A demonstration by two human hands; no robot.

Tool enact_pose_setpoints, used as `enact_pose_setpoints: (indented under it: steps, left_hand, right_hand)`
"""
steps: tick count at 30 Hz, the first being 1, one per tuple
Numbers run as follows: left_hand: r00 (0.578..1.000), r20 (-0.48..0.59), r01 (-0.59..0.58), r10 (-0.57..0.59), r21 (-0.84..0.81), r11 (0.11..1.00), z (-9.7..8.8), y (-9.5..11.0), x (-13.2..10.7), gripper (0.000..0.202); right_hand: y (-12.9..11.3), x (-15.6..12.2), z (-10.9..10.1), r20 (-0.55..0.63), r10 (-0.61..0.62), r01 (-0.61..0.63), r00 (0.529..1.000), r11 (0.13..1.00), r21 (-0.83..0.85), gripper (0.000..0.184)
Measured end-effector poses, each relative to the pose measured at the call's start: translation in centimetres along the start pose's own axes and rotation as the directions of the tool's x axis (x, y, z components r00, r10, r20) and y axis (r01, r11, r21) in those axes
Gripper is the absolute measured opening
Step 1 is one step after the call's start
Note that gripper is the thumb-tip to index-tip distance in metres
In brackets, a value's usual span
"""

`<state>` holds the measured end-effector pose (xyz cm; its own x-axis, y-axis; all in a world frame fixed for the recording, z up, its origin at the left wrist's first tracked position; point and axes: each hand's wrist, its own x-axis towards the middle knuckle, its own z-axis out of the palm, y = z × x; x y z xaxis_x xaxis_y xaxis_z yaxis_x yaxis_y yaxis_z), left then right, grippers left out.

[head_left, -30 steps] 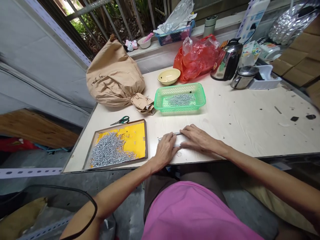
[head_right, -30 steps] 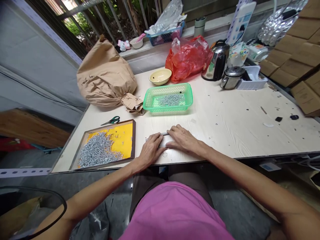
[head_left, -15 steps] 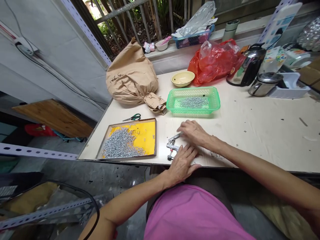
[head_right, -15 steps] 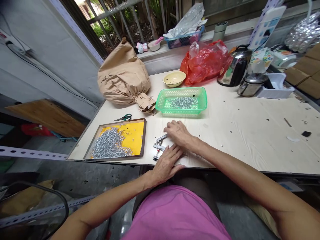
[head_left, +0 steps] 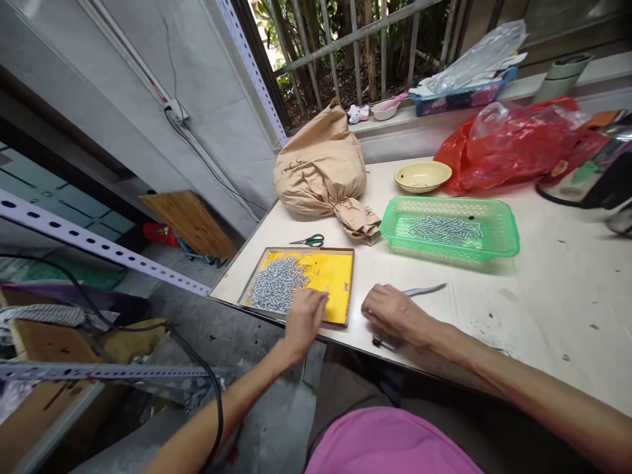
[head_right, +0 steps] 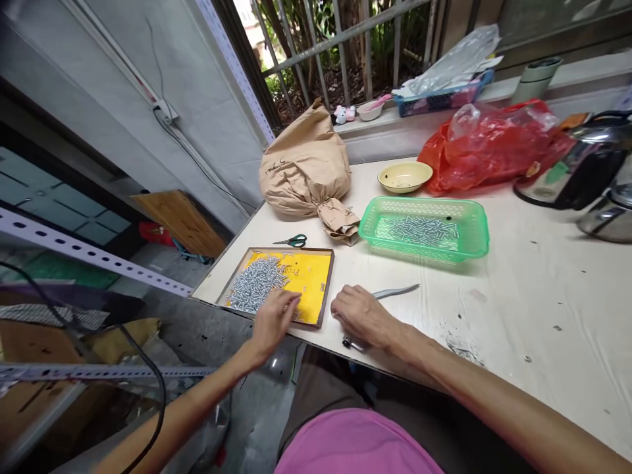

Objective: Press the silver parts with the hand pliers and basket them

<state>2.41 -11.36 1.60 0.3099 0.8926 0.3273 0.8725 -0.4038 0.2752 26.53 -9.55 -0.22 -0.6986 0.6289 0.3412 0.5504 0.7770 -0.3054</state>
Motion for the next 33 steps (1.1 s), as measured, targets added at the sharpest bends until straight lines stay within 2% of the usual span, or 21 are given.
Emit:
enact_pose_setpoints:
  steps: [2,3,5,7,9,11,13,15,17,20,24,26,27,29,31,33]
  left_hand:
    - [0.994,0.067,0.079,-0.085,0.087,0.993,-0.6,-3.4,1.0,0.020]
    - [0.989,0.125,0.065,-0.079,0.113,0.991,-0.7,-4.7,1.3,0.020]
    - [0.968,0.249,-0.024,-0.011,0.135,0.991,-1.0,-6.4,1.7,0.022]
    - [0.932,0.352,-0.145,0.091,0.131,0.981,-1.0,-6.9,1.8,0.025]
    - [0.895,0.412,-0.241,0.172,0.121,0.963,-0.9,-6.8,2.1,0.027]
    - [0.862,0.453,-0.310,0.229,0.113,0.944,-0.7,-6.5,2.5,0.027]
    - [0.833,0.487,-0.358,0.264,0.111,0.927,-0.5,-6.2,2.9,0.027]
    - [0.807,0.519,-0.392,0.282,0.114,0.913,-0.5,-5.9,3.1,0.028]
    - [0.791,0.539,-0.415,0.290,0.123,0.902,-0.5,-5.6,3.3,0.028]
    - [0.759,0.570,-0.462,0.316,0.129,0.877,-0.8,-4.9,3.4,0.024]
    - [0.671,0.648,-0.551,0.360,0.110,0.827,-1.1,-4.3,3.7,0.017]
    - [0.644,0.671,-0.566,0.367,0.095,0.819,-1.1,-4.4,3.7,0.016]
    - [0.640,0.675,-0.561,0.367,0.086,0.823,-1.1,-4.6,3.8,0.016]
    - [0.666,0.657,-0.519,0.354,0.067,0.852,-0.9,-5.0,3.7,0.019]
    - [0.733,0.600,-0.426,0.321,0.037,0.904,-0.8,-5.1,3.7,0.019]
    - [0.822,0.517,-0.267,0.237,-0.017,0.964,-0.6,-4.6,3.6,0.015]
  right_hand:
    - [0.7,0.0,-2.3,-0.191,0.085,-0.079,0.978,0.996,0.038,0.020]
    - [1.4,-0.1,-3.6,-0.283,0.134,-0.124,0.950,0.991,0.054,0.019]
    - [3.4,-0.4,-6.4,-0.387,0.226,-0.240,0.894,0.971,0.013,0.017]
    - [6.1,-0.8,-8.7,-0.458,0.280,-0.348,0.844,0.935,-0.071,0.018]
    - [8.9,-1.4,-10.3,-0.499,0.305,-0.430,0.811,0.890,-0.154,0.020]
    - [11.0,-1.9,-11.2,-0.504,0.342,-0.512,0.793,0.823,-0.247,0.026]
    - [12.1,-2.5,-11.4,-0.495,0.371,-0.563,0.785,0.761,-0.323,0.033]
    - [12.0,-3.0,-11.2,-0.481,0.382,-0.575,0.789,0.734,-0.362,0.036]
    - [10.9,-3.4,-10.4,-0.449,0.380,-0.554,0.809,0.747,-0.367,0.035]
    - [8.3,-3.9,-8.5,-0.376,0.360,-0.489,0.854,0.802,-0.342,0.030]
    - [4.3,-5.0,-5.7,-0.235,0.331,-0.388,0.914,0.883,-0.265,0.026]
    - [2.7,-5.8,-4.6,-0.184,0.330,-0.366,0.926,0.903,-0.226,0.026]
    - [2.1,-6.3,-4.1,-0.166,0.335,-0.365,0.927,0.907,-0.210,0.026]
    - [1.1,-7.1,-3.4,-0.139,0.353,-0.374,0.925,0.909,-0.183,0.026]
    - [0.4,-8.0,-2.8,-0.115,0.377,-0.392,0.919,0.907,-0.155,0.026]
    - [-0.3,-8.6,-2.3,-0.088,0.411,-0.420,0.907,0.899,-0.127,0.026]
